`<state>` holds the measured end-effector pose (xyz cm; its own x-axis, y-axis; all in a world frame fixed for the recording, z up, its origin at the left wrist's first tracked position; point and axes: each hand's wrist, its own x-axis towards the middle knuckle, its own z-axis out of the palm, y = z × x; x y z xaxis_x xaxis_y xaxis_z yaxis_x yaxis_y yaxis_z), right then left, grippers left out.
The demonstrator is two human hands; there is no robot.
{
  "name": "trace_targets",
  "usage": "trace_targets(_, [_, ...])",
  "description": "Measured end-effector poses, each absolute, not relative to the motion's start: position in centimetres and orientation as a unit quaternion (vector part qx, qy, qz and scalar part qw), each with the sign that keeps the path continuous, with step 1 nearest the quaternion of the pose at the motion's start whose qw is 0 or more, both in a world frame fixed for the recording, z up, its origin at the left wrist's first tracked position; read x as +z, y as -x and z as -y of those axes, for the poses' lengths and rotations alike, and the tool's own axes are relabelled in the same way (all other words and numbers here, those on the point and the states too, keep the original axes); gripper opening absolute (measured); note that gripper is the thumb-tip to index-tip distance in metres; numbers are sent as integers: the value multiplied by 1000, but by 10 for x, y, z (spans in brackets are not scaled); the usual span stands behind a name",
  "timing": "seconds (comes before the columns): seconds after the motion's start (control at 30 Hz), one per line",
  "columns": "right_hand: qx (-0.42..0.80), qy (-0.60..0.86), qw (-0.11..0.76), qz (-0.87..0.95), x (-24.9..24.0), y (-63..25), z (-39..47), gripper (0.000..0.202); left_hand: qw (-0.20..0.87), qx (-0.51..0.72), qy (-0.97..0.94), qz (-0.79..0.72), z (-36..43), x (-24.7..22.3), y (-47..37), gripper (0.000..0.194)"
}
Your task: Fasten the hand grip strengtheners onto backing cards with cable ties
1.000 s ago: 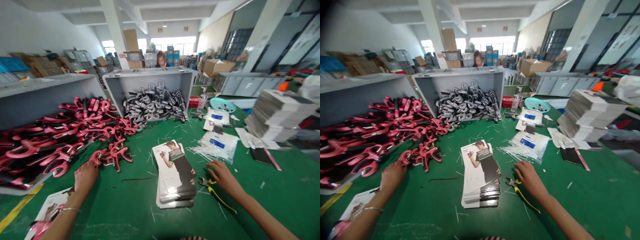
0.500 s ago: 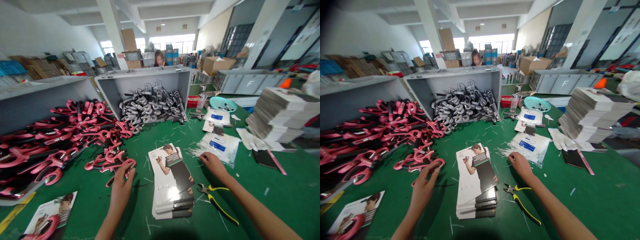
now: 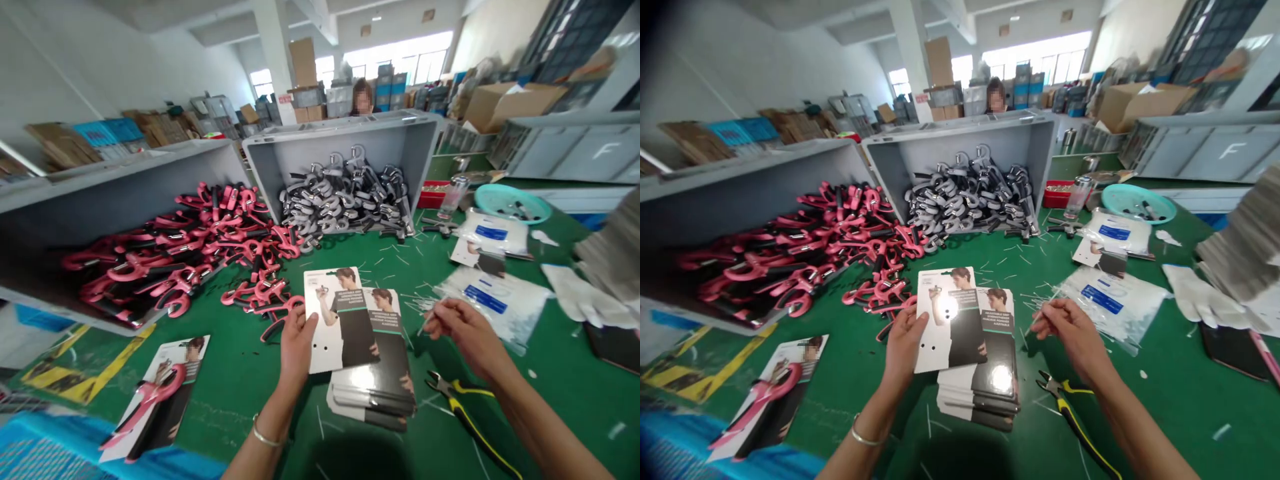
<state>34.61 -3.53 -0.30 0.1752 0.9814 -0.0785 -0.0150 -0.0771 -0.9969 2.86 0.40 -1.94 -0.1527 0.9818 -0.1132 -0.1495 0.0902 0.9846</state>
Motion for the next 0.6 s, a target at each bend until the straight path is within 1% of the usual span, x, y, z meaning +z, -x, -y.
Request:
trace_targets(0.07, [462,526,556,448,12,-315,28,26,529,546,-388,-521,1,-20,-19,41])
trace_targets(0.13, [475,482,553,486,23,-277,21,23,553,523,-389,-519,5,-27,-13,43])
trace_targets(0.23, [488,454,491,561,21,-227,10,23,575,504,-377,-523,10,-36,-6,44])
trace_targets(0.3, [466,466,456,597,10,-207,3,25,584,506,-361,-522,12,-38,-2,47])
trace_targets(0.37, [442,477,446,616,-3,-199,-1,26,594,510,-348,-516,12,-37,2,49])
trace_targets(0.53, [400,481,433,649,-16,-199,-2,26,610,548,-294,-491,12,-46,5,39])
trace_targets(0.6, [388,481,422,663,-14,-200,-1,25,639,539,-267,-479,14,-58,0,44])
